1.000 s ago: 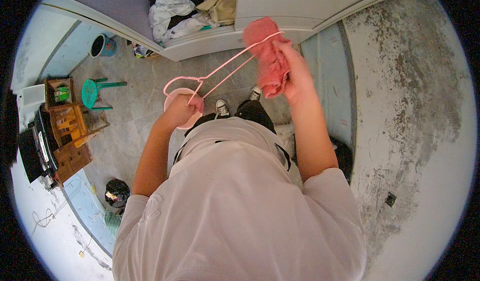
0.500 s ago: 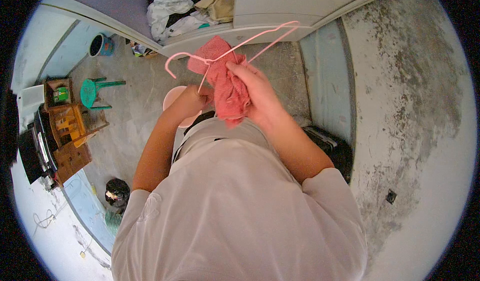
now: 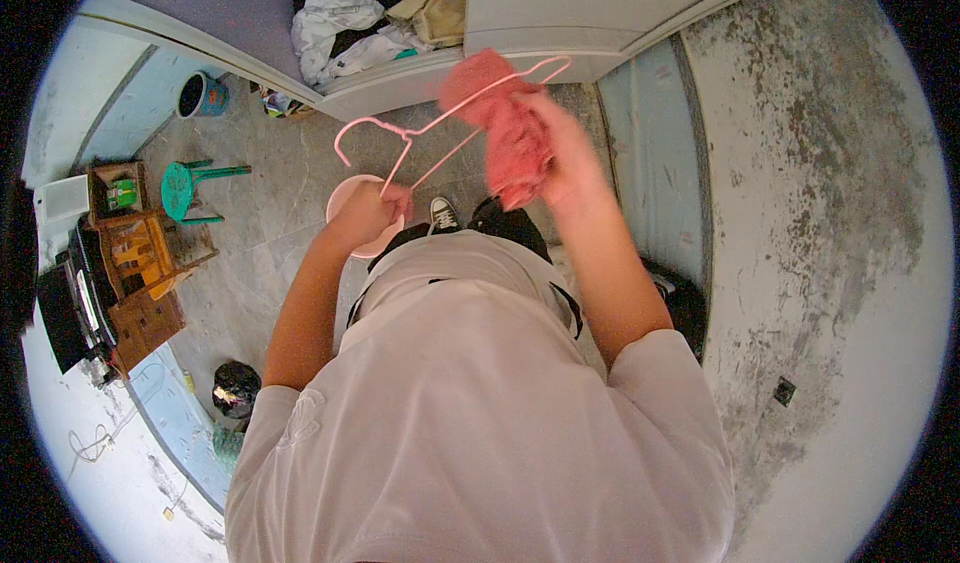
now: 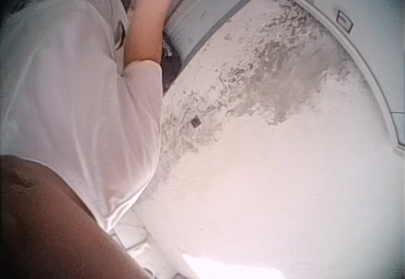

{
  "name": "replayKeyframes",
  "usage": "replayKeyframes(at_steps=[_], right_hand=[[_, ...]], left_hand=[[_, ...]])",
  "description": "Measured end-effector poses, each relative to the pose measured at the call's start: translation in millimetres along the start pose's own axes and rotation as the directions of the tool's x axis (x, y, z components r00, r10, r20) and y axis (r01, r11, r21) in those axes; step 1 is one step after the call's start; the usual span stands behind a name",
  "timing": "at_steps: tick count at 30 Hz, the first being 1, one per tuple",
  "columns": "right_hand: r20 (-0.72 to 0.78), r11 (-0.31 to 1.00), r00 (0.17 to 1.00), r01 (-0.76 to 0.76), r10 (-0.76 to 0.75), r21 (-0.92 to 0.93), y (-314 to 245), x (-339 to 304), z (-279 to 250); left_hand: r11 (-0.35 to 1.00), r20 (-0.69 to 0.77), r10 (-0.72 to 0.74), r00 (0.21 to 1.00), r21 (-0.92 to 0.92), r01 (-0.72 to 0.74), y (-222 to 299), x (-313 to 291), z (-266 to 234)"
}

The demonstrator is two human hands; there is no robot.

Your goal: The person wraps a pink cloth around the bottom of a pink plastic hanger before placing a white t-shirt onto the hanger and hanging it inside a closet.

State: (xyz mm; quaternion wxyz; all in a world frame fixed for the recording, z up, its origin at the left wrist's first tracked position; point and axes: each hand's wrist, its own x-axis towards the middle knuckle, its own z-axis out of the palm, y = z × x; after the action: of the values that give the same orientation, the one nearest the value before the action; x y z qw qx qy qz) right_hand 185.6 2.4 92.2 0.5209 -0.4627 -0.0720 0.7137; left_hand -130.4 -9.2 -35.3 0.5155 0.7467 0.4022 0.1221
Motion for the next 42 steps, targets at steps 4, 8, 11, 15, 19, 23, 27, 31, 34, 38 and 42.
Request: replayKeyframes(at_steps=[4,8,11,15,19,23,27,31,34,38,42], right_hand=[[-0.026,1.000,1.000,-0.014,0.014,0.018,-5,22,-34],[-0.083,0.994,0.992,0.096,-0.091,0.056,-19,25,-46],[-0.057,0.994,0.994,0.094,-0.091,0.059,-24,31,-51],[-0.104,0.989,0.985,0.142,-0.138,0.031,-8,17,-14],[-0.020,0.996,0.998,0.061,-0.059,0.071,14,13,3],[-0.099,0.987,0.982,0.162,-0.164,-0.018,-4,9,-4],[-0.135,0.979,0.970,0.198,-0.203,-0.055,-20,20,-28],[-0.133,0.986,0.977,0.167,-0.167,-0.011,-4,11,-5],[-0.018,0.987,0.995,0.101,-0.099,0.125,14,3,10],[0.082,0.991,0.996,-0.026,0.016,0.133,33,-10,39],[0.125,0.988,0.984,-0.138,0.128,0.074,56,-14,50]], left_hand=[[0.996,0.113,-0.088,0.990,-0.002,0.089,1,-13,-9],[0.995,0.089,-0.024,0.996,-0.091,0.032,-4,-25,-12],[0.998,0.110,-0.030,0.993,-0.045,0.036,2,-24,-11],[0.994,0.135,-0.078,0.988,-0.063,0.087,-1,-19,-6],[0.989,0.127,-0.100,0.987,-0.100,0.113,-16,-14,0],[0.985,0.063,-0.027,0.998,-0.167,0.038,-20,-17,-3],[0.984,0.063,-0.010,0.998,-0.179,0.021,-25,-25,-2],[0.992,0.111,-0.059,0.992,-0.101,0.071,-16,-16,8],[0.984,0.071,-0.007,0.997,-0.178,0.019,-16,-10,13],[0.981,0.043,0.012,0.999,-0.192,-0.004,-25,3,18],[0.998,-0.015,0.044,0.999,-0.049,-0.045,-1,17,15]])
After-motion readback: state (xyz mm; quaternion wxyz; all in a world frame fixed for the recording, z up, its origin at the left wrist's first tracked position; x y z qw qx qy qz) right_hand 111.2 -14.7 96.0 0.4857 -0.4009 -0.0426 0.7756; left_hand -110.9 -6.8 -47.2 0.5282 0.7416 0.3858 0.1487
